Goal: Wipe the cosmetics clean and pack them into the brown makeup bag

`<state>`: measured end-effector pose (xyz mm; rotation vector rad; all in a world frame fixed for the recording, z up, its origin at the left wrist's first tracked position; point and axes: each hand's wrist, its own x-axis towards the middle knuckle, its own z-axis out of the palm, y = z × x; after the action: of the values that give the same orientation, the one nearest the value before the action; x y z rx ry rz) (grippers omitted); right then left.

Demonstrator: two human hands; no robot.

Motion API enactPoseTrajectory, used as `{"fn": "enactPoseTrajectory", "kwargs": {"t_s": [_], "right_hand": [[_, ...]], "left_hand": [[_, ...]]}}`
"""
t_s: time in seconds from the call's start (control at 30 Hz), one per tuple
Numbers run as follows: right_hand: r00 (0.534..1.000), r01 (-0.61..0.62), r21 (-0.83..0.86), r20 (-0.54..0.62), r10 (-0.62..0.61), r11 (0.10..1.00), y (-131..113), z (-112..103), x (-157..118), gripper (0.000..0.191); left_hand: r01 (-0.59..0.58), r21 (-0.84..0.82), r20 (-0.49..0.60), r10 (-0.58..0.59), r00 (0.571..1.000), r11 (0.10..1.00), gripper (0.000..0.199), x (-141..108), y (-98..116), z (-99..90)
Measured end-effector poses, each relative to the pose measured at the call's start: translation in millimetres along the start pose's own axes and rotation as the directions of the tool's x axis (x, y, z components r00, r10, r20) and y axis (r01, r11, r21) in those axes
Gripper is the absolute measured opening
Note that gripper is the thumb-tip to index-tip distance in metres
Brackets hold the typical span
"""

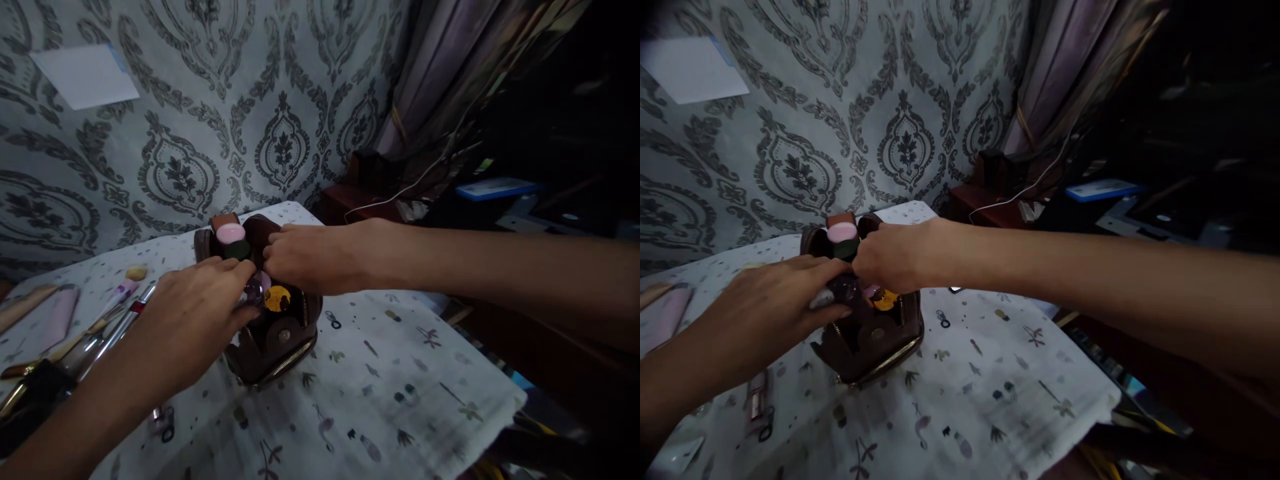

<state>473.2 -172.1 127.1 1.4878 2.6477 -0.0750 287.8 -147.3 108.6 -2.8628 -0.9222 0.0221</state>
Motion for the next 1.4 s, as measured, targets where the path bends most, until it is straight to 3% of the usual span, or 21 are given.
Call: {"fn": "enactPoseTrajectory", "kwargs": {"t_s": [0.1, 0.3, 0.5, 0.97, 1.4], "right_hand": [[0.992, 0.091, -0.166, 0.106, -0.074, 0.982, 4, -7, -15, 0.018], [0.979, -0.046, -0.038, -0.202, 0.038, 0.998, 14, 2, -44, 0.022], [0.957, -0.083, 0.127, -0.266, 0.114, 0.988, 15, 22, -65, 0.017], [0.932, -0.095, 0.246, -0.32, 0.173, 0.965, 18, 47, -81, 0.026], [0.918, -0.062, 0.266, -0.363, 0.16, 0.962, 19, 56, -83, 0.029]], "left_hand": [[-0.005, -0.009, -0.004, 0.005, 1.0, 1.0, 0.018, 0, 0, -0.7], [-0.025, -0.04, -0.001, 0.025, 1.0, 0.999, 0.017, 1, 1, -1.6], [-0.021, -0.03, 0.03, 0.022, 0.999, 0.999, 0.023, 2, 2, -3.4], [-0.087, -0.097, 0.052, 0.093, 0.994, 0.991, 0.024, -5, 2, -1.3], [0.006, -0.031, 0.069, -0.004, 0.998, 1.0, 0.023, 5, -1, -0.6]]}}
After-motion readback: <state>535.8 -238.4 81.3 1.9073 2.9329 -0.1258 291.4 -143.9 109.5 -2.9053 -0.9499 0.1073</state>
